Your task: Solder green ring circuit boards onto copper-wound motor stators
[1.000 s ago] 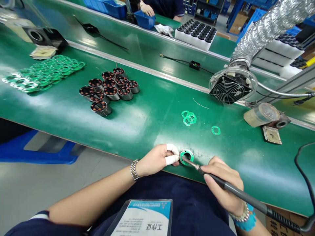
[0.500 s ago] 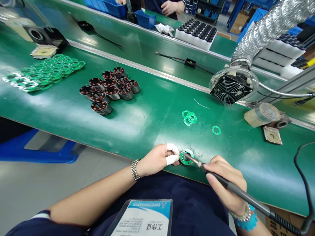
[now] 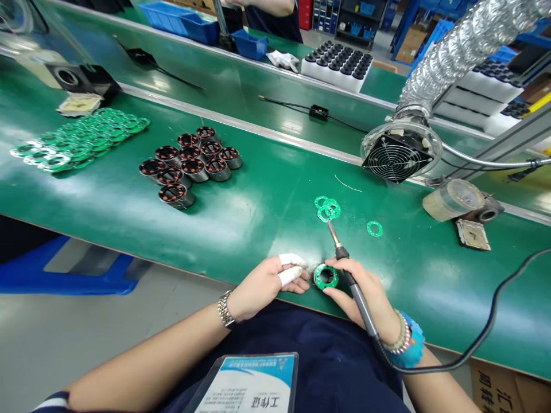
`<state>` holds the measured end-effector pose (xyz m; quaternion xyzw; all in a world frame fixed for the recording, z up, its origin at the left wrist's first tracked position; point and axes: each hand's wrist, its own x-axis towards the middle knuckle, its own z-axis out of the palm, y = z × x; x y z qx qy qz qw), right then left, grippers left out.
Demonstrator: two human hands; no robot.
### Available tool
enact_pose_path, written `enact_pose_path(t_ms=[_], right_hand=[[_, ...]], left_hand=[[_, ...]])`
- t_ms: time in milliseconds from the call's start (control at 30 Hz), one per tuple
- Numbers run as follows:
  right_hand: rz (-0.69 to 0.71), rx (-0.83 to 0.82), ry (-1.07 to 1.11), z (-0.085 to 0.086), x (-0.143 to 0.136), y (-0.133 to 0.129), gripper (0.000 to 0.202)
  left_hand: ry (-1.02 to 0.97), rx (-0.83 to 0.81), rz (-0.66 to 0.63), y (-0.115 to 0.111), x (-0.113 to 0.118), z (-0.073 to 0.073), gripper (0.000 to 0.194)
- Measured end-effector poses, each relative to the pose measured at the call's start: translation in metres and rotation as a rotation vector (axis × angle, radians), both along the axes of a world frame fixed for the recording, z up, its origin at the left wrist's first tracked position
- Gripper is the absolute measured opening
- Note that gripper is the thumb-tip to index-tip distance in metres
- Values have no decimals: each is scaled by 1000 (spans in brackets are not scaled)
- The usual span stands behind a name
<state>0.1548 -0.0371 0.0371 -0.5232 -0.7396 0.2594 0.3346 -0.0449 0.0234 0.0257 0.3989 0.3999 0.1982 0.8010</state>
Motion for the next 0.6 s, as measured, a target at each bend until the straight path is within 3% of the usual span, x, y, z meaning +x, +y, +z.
enact_pose_path(t_ms=[133, 267, 433, 600], right_hand=[[-143, 94, 8, -9, -9, -11, 40], [-190, 118, 11, -13, -15, -14, 41], [-132, 192, 57, -3, -17, -11, 38], [-40, 270, 54, 3, -23, -6, 29]], left_hand=[[1, 0, 11, -10, 4, 1, 23], [-25, 49, 32, -14, 13, 5, 17], [-13, 32, -45, -9, 17, 8, 14], [-19, 19, -36, -7, 14, 6, 15]])
